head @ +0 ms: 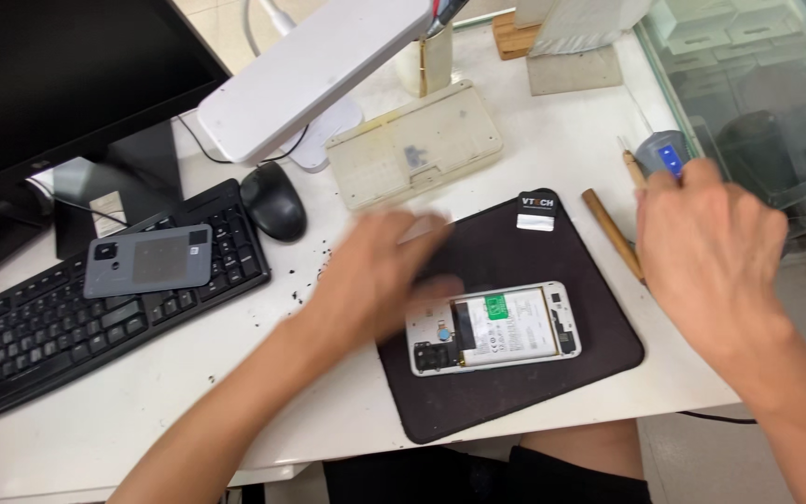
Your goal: The person uses a wooden pry tool and a screwdriver to remove screws and pry open the back of a smartphone. They manipulate internal components and place screws into a small container.
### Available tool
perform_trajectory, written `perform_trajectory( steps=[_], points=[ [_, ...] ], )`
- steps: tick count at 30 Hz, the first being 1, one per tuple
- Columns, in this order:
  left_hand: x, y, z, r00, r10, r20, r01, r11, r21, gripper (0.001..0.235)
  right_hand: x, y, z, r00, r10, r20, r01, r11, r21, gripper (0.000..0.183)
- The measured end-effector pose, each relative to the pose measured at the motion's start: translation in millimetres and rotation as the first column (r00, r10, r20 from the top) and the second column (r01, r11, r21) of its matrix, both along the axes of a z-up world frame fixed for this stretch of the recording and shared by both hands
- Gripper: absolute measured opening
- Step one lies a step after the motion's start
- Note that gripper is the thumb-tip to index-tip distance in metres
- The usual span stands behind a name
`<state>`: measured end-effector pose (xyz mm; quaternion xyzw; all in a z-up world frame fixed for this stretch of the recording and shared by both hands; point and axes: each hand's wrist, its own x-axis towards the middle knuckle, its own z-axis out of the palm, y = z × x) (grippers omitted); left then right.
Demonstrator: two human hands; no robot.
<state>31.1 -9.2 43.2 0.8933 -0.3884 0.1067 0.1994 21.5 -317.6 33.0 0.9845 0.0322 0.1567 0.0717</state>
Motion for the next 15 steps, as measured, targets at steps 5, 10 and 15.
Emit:
perform_trajectory(
  steps=[5, 10, 15],
  points=[
    [59.6, -0.8, -6.7, 0.933, 0.258, 0.251, -0.315, 0.922, 0.225, 0.057, 18.6, 2.3, -20.1, 0.974, -0.114, -0.194, 0.097, 0.991, -0.093, 0.015],
    [57.9, 29.9, -22.9, 0.918, 0.35, 0.185, -0.389, 0.882, 0.267, 0.053, 26.7, -9.9, -31.4, 0.944, -0.17, -0.282, 0.167, 0.985, -0.033, 0.019],
    [52.3, 41.1, -41.3, 0.906, 0.208, 0.368, -0.287, 0.942, 0.176, 0.042, 29.2, -11.3, -30.2, 0.932, -0.191, -0.308, 0.178, 0.982, -0.068, 0.019]
  ],
)
